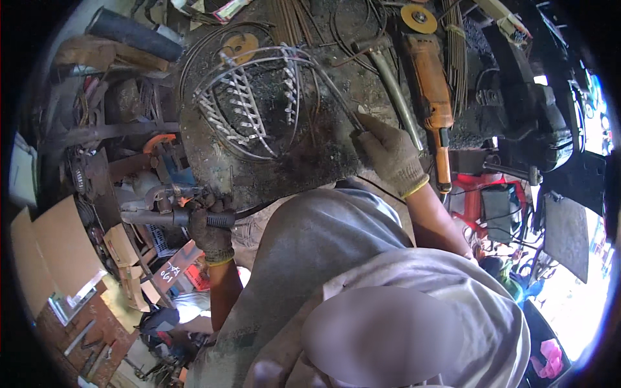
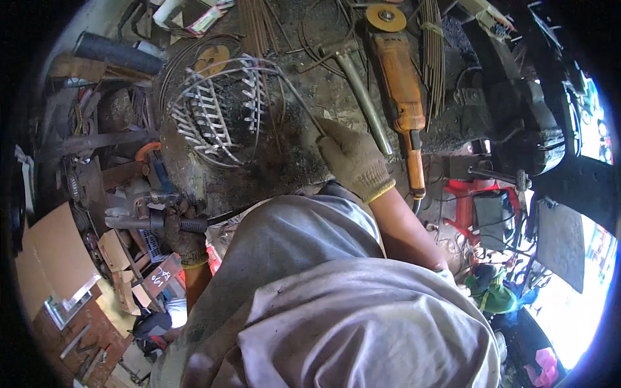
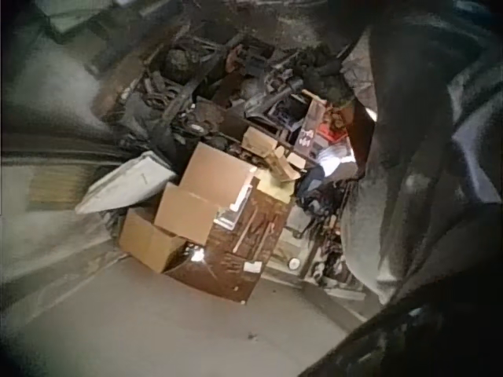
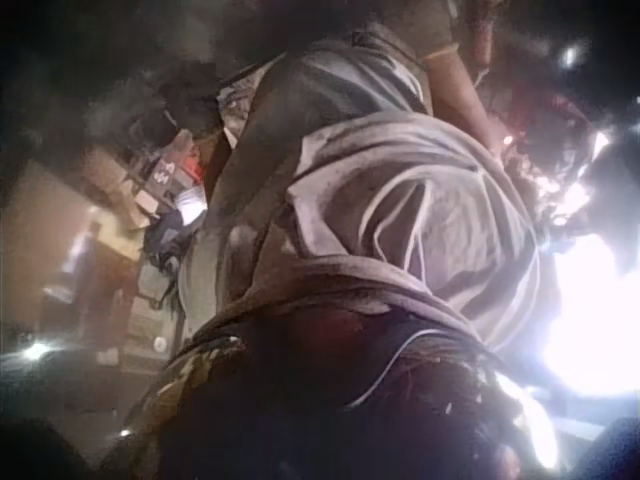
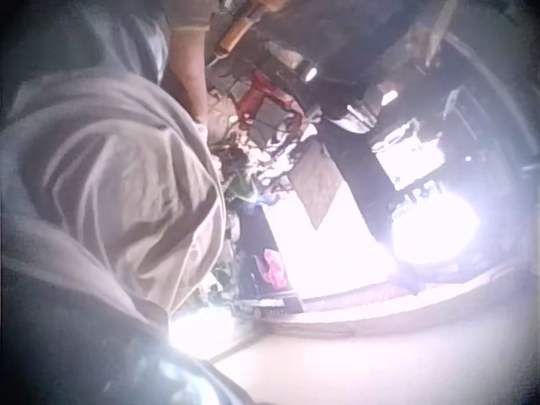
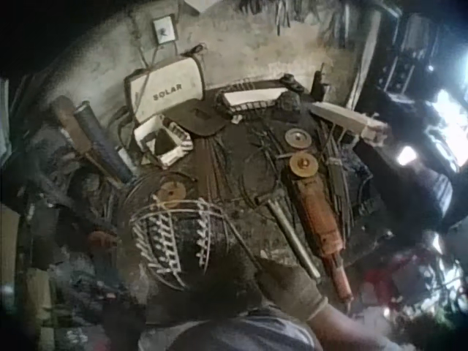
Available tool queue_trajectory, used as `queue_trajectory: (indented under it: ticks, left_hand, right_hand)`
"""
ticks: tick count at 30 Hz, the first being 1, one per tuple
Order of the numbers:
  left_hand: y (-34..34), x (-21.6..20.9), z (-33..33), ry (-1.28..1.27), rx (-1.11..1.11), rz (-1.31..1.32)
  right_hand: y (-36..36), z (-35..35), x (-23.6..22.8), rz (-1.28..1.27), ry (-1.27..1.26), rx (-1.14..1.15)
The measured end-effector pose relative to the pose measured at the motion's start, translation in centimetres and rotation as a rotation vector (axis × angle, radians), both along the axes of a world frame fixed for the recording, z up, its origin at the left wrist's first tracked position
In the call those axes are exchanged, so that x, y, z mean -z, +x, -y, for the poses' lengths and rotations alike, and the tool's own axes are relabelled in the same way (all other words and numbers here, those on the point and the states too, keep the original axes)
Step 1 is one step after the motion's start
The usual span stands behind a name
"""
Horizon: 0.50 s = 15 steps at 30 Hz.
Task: The person uses a welding tool to join curved metal rods into a cage-like structure on a workbench, then aligns and fits a larger metal ring around the top.
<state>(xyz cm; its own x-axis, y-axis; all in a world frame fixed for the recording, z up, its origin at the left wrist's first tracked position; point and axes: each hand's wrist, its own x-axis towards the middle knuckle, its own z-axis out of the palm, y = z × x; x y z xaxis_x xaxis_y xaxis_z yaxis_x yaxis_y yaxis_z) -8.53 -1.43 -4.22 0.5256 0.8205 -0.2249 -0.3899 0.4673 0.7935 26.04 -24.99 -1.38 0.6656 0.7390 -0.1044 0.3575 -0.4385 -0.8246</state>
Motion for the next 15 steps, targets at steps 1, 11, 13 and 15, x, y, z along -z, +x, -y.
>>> queue_trajectory:
  ticks: [1,11,13,15]
  left_hand:
    - [-0.1,0.1,-0.2,-0.024,0.037,0.022]
    - [1.4,-0.9,-0.3,-0.084,0.148,0.055]
    - [1.4,-0.6,-0.5,-0.089,0.146,0.076]
    - [1.6,-0.3,-0.6,-0.087,0.135,0.111]
  right_hand:
    - [0.5,-0.3,-0.8,-0.064,-0.028,-0.014]
    - [7.8,-1.1,-5.8,-0.358,-0.226,-0.139]
    - [8.3,-1.5,-5.6,-0.354,-0.224,-0.161]
    - [7.9,-1.7,-4.6,-0.330,-0.138,-0.159]
